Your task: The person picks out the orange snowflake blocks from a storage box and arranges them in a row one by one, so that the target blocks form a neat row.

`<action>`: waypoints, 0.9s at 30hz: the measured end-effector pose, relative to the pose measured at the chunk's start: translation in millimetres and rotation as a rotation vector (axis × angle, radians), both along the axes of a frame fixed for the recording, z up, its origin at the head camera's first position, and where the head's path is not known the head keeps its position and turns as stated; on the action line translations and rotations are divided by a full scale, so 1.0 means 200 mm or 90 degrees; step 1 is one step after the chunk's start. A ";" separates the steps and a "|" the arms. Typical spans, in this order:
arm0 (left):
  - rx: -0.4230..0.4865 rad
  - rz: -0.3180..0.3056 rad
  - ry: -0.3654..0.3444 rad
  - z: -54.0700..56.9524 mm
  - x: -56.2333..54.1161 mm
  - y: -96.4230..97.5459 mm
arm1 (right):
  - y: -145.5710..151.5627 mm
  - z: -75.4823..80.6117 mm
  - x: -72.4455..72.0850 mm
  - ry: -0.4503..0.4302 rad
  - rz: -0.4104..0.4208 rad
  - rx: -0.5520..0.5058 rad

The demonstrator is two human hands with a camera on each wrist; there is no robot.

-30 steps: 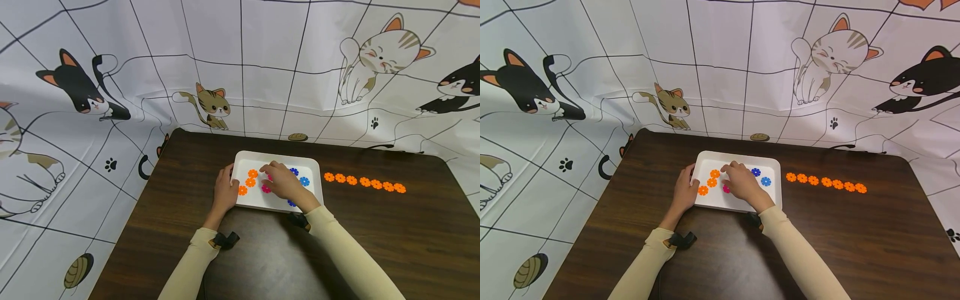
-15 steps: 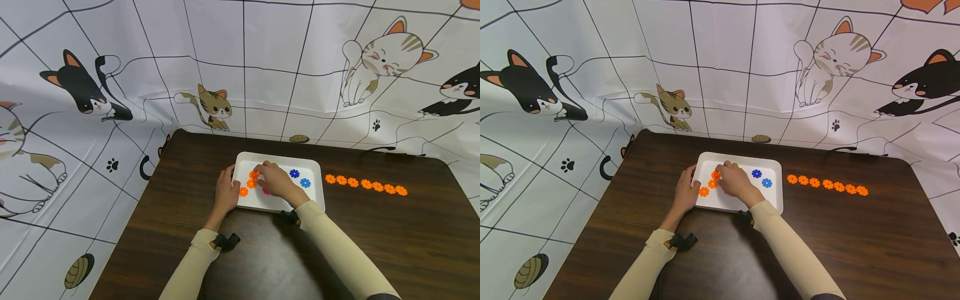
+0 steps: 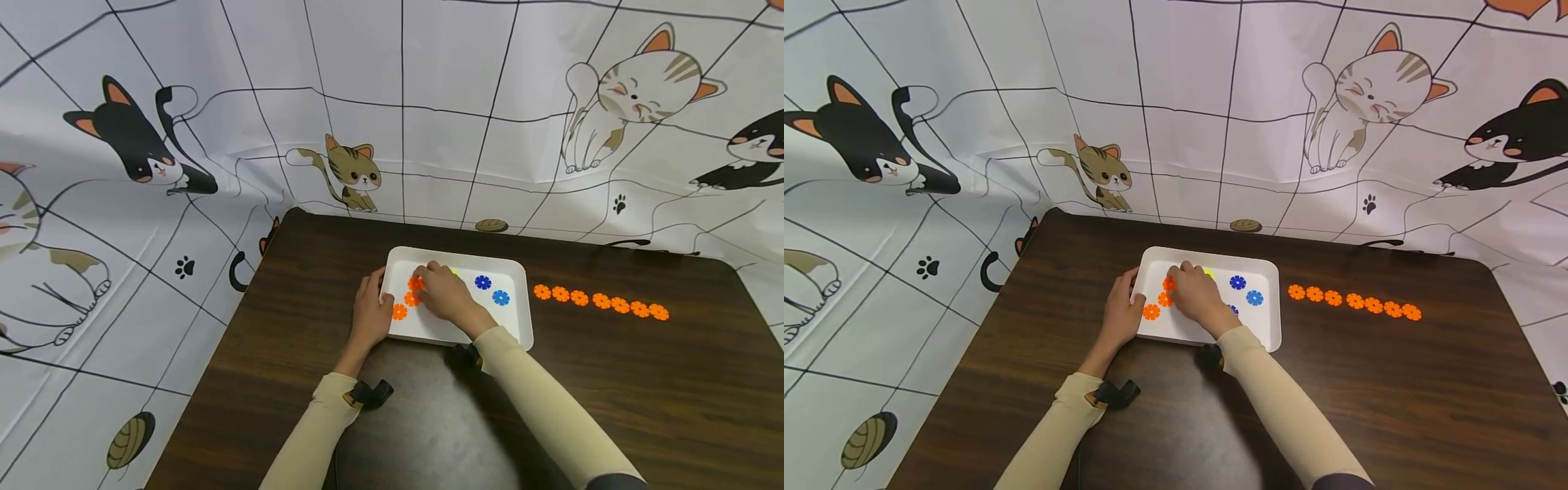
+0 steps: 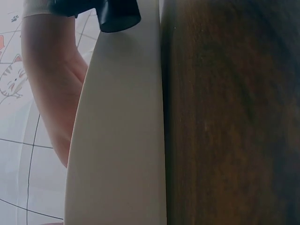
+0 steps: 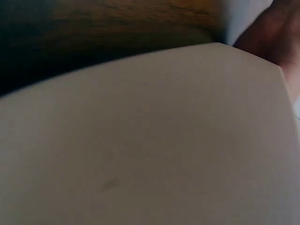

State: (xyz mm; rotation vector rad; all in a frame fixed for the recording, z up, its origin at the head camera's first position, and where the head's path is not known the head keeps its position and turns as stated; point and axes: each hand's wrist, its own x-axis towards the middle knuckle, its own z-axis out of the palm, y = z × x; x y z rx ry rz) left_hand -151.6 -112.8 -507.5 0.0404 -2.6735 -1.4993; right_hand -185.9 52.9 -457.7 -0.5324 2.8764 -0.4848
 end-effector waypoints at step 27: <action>0.001 0.005 0.004 -0.01 0.00 0.00 | -0.05 -0.06 0.00 0.023 -0.046 -0.007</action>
